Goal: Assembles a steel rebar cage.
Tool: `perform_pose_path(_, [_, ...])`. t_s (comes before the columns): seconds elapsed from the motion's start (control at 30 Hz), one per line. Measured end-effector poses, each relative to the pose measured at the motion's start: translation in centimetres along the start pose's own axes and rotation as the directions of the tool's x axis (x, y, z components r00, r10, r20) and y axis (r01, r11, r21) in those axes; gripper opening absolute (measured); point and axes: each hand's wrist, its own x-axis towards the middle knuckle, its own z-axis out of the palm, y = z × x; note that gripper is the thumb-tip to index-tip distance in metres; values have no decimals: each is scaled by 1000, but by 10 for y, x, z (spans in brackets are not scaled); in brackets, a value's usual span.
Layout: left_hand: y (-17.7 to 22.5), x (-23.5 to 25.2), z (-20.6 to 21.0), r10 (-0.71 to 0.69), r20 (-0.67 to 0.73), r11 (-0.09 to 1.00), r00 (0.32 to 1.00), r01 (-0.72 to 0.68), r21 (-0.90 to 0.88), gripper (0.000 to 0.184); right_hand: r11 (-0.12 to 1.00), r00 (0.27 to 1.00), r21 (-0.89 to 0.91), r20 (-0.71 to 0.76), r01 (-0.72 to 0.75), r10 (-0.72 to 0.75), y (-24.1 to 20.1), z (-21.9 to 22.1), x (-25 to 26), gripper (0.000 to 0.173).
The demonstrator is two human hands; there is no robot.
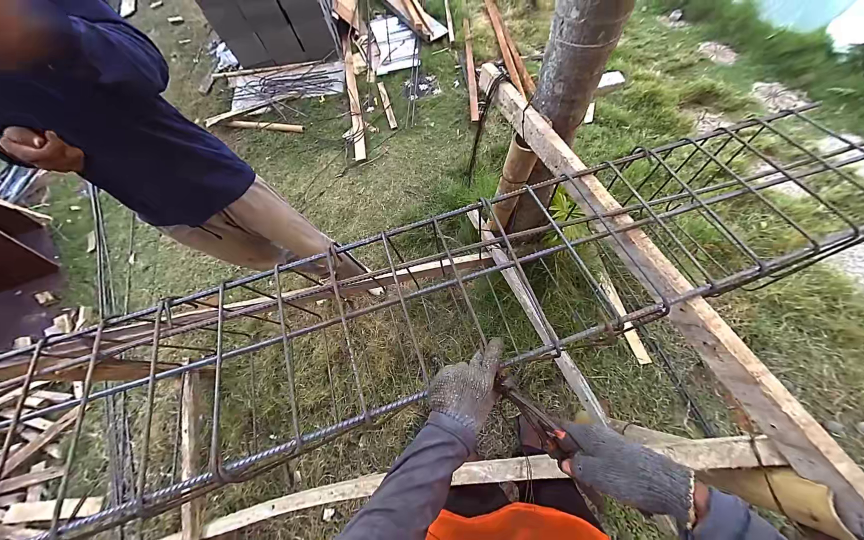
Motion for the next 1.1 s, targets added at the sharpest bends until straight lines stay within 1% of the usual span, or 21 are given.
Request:
perform_pose_path(0.1, [0, -1, 1, 1, -23, 1000, 1000, -1, -18, 70, 999, 1000, 18, -10, 30, -30, 2, 0, 0, 47])
perform_pose_path(0.17, [-1, 1, 3, 5, -20, 1000, 1000, -5, -12, 70, 999, 999, 29, -19, 39, -38, 4, 1, 1, 44])
perform_pose_path(0.3, [-1, 1, 1, -6, 19, 1000, 1000, 6, -12, 69, 1000, 1000, -3, -28, -15, 15, -4, 2, 2, 42])
perform_pose_path(0.37, [-1, 2, 1, -7, 23, 1000, 1000, 7, -2, 70, 998, 998, 34, -41, -45, 46, -3, 8, 2, 36])
perform_pose_path(0.43, [-2, 1, 2, 3, 10, 1000, 1000, -3, 15, 70, 991, 995, 119, -67, -65, 73, 1, 21, 5, 33])
perform_pose_path(0.53, [-5, 2, 4, 31, -14, 999, 999, -31, 17, 70, 953, 983, 295, -147, -67, 114, 14, 51, 21, 37])
perform_pose_path(0.57, [-6, 2, 3, 29, 7, 999, 1000, -29, 12, 70, 945, 973, 320, -192, -64, 131, 17, 62, 28, 39])
perform_pose_path(0.63, [-8, 4, 5, 29, 20, 1000, 999, -29, 9, 71, 959, 939, 276, -308, -65, 153, 16, 78, 41, 43])
perform_pose_path(0.73, [-9, 5, 11, 40, -29, 999, 999, -40, 11, 69, 979, 881, 203, -460, -19, 113, 18, 97, 59, 41])
perform_pose_path(0.83, [-10, 6, 18, 73, -100, 996, 992, -67, 62, 69, 977, 807, 197, -588, 79, 54, 28, 119, 84, 42])
perform_pose_path(0.9, [-12, 7, 23, 106, -161, 991, 981, -90, 103, 67, 967, 771, 210, -636, 142, 24, 32, 129, 99, 45])
perform_pose_path(0.97, [-16, 9, 28, 141, -240, 985, 961, -111, 134, 66, 956, 756, 231, -655, 182, 14, 32, 134, 111, 42])
perform_pose_path(1.0, [-17, 8, 30, 153, -281, 982, 947, -115, 147, 66, 956, 760, 232, -650, 181, 14, 32, 135, 110, 41])
perform_pose_path(1.1, [-16, 10, 33, 144, -354, 984, 924, -96, 151, 65, 963, 855, 262, -513, 66, 81, 18, 114, 71, 41])
